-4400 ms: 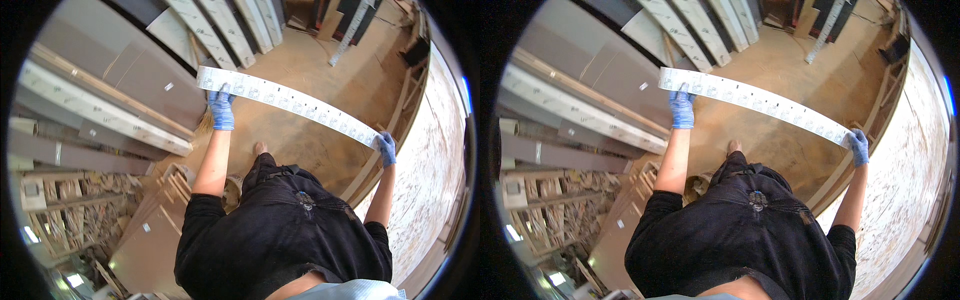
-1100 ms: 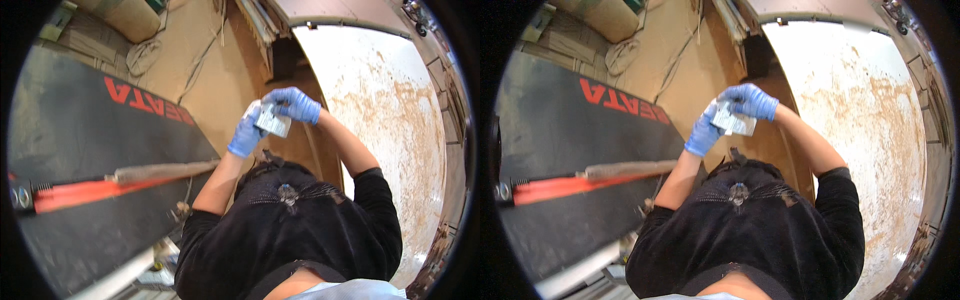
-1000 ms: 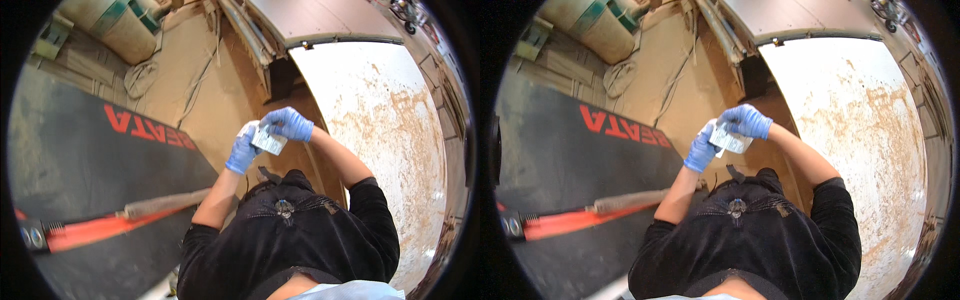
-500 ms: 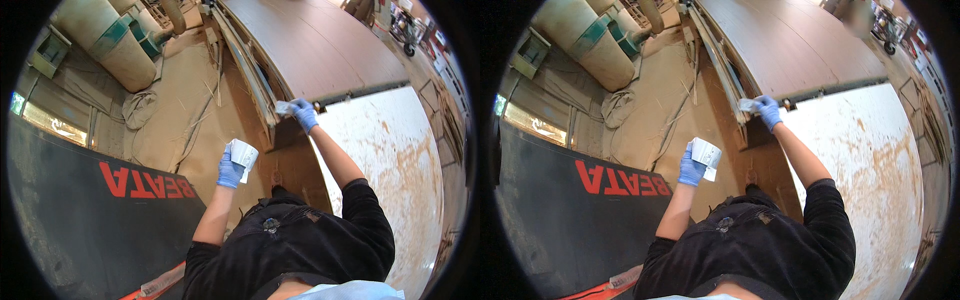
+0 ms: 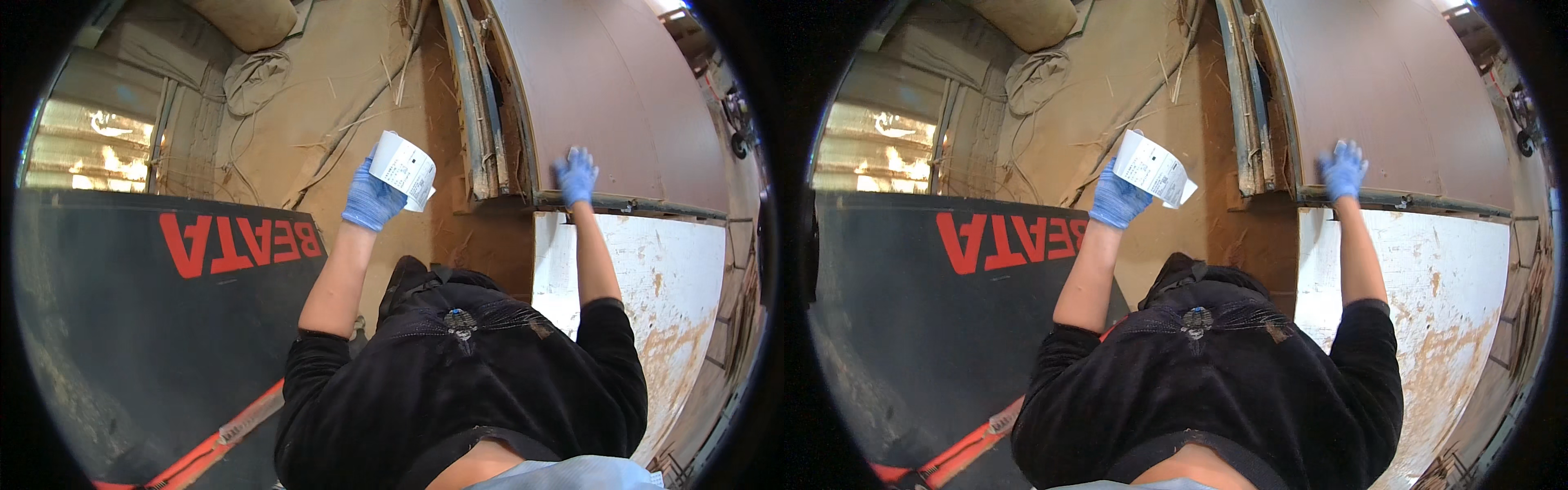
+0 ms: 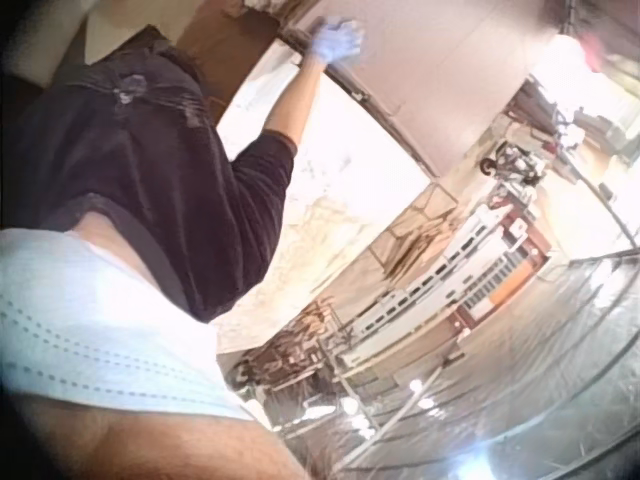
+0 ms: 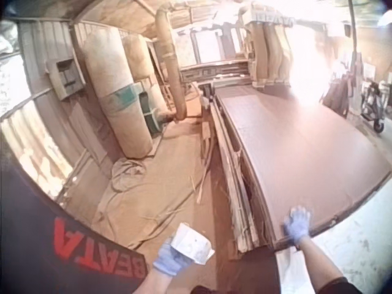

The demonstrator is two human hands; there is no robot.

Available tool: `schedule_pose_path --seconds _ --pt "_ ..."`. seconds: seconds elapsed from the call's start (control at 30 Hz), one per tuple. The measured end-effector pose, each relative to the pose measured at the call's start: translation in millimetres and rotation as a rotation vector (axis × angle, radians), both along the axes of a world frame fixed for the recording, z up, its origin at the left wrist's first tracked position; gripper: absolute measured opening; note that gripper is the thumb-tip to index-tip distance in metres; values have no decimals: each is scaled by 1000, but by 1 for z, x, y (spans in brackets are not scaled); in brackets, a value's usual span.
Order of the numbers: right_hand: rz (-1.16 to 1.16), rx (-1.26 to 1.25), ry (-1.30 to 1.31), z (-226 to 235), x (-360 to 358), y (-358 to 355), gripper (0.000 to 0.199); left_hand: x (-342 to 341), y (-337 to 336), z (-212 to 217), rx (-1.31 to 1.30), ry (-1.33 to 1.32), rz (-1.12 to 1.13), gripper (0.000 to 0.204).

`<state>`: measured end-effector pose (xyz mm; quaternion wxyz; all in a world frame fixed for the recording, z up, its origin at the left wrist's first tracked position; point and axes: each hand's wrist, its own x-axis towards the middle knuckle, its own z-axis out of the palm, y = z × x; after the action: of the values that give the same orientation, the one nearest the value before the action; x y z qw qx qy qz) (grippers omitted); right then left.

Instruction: The person walks through a woodworking shop carrying a large wooden panel and places it on a workbench. They then tear off individual labels from a roll and apply them to several cut wooden panels on a machine table.

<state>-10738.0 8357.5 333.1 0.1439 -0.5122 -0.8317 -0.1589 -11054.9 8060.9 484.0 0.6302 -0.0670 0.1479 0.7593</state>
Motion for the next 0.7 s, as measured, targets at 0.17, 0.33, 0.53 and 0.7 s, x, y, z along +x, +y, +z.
schedule_pose_path --seconds 0.17,0.33,0.53,0.7 --pt "374 -998 444 88 -74 -65 54 -47 31 -35 290 -255 -73 40" --pt "768 -1324 1086 155 -213 -80 43 -94 80 -46 155 371 -24 40" --pt "861 -1458 1006 156 -348 -64 41 -198 119 -33 165 11 -84 44" --pt "784 -1393 948 171 -416 -40 40 -274 134 1 -64 273 8 49"
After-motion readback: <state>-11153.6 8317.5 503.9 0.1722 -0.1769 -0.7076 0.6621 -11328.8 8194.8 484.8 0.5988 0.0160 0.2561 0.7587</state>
